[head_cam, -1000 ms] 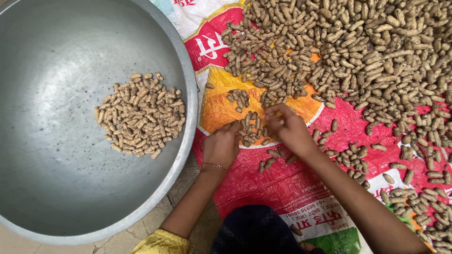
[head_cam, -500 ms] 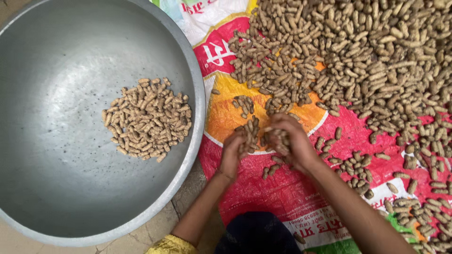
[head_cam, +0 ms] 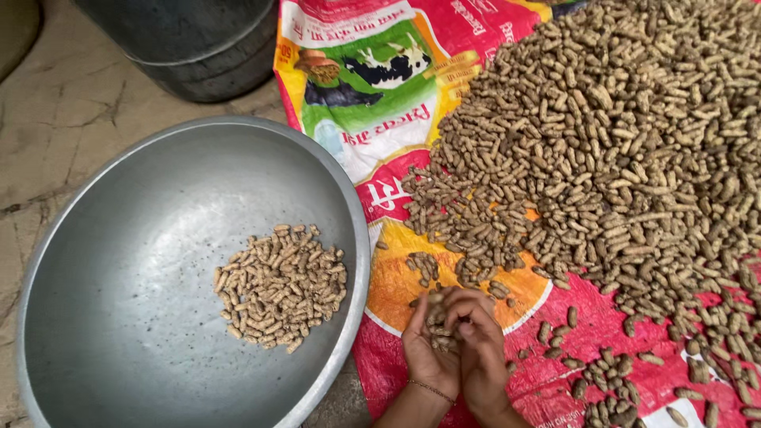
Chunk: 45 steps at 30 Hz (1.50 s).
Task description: The person sits on the floor and sorts peanuts by hand, picking them from a large pile on a sack and placing them into a metal bowl. The person repeatedly scoops and transfers peanuts from the sack to the bowl.
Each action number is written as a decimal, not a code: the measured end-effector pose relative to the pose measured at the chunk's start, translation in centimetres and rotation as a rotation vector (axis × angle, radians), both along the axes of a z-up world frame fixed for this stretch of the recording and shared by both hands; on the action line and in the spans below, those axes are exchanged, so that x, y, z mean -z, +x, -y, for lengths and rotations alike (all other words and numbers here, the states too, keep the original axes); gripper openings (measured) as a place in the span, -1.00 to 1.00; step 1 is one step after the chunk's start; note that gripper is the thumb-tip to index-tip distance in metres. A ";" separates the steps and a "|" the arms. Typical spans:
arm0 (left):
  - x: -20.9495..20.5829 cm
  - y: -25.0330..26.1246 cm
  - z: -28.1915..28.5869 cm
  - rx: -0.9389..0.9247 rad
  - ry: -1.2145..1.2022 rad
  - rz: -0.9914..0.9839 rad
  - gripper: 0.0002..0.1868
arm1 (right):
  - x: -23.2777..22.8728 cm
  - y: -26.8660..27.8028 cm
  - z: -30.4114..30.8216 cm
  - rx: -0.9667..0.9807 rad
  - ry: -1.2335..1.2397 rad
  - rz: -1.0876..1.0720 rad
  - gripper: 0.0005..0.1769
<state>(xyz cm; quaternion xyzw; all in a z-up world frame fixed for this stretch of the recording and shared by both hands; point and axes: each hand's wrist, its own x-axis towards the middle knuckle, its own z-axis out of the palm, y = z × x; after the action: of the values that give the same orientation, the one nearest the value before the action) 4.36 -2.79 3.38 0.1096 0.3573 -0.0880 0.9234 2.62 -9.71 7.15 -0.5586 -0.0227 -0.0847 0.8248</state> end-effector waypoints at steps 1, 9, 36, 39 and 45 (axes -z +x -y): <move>-1.0 0.5 -0.1 0.020 0.053 0.023 -0.66 | -1.1 0.2 -0.3 0.026 0.038 -0.032 -0.68; -9.3 1.8 -3.4 -0.073 0.188 0.159 -0.64 | -9.7 3.8 -4.1 -0.132 0.053 -0.432 -0.40; 4.1 -1.2 -4.2 0.299 1.038 0.350 -0.75 | 3.1 6.1 2.8 -0.395 -1.287 0.234 -0.58; 8.6 -2.1 -4.7 0.313 1.031 0.271 -0.75 | 3.8 6.6 2.2 -0.466 -1.429 0.201 -0.54; 11.9 -3.1 -4.6 0.341 0.920 0.244 -0.69 | 3.8 7.0 1.6 -0.476 -1.426 0.034 -0.69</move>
<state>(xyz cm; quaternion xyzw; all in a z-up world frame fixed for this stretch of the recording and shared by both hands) 1.26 1.85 -8.56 0.5714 0.2256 -0.0577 0.7870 9.60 -11.27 3.31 -0.9360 -0.2051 0.1226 0.2584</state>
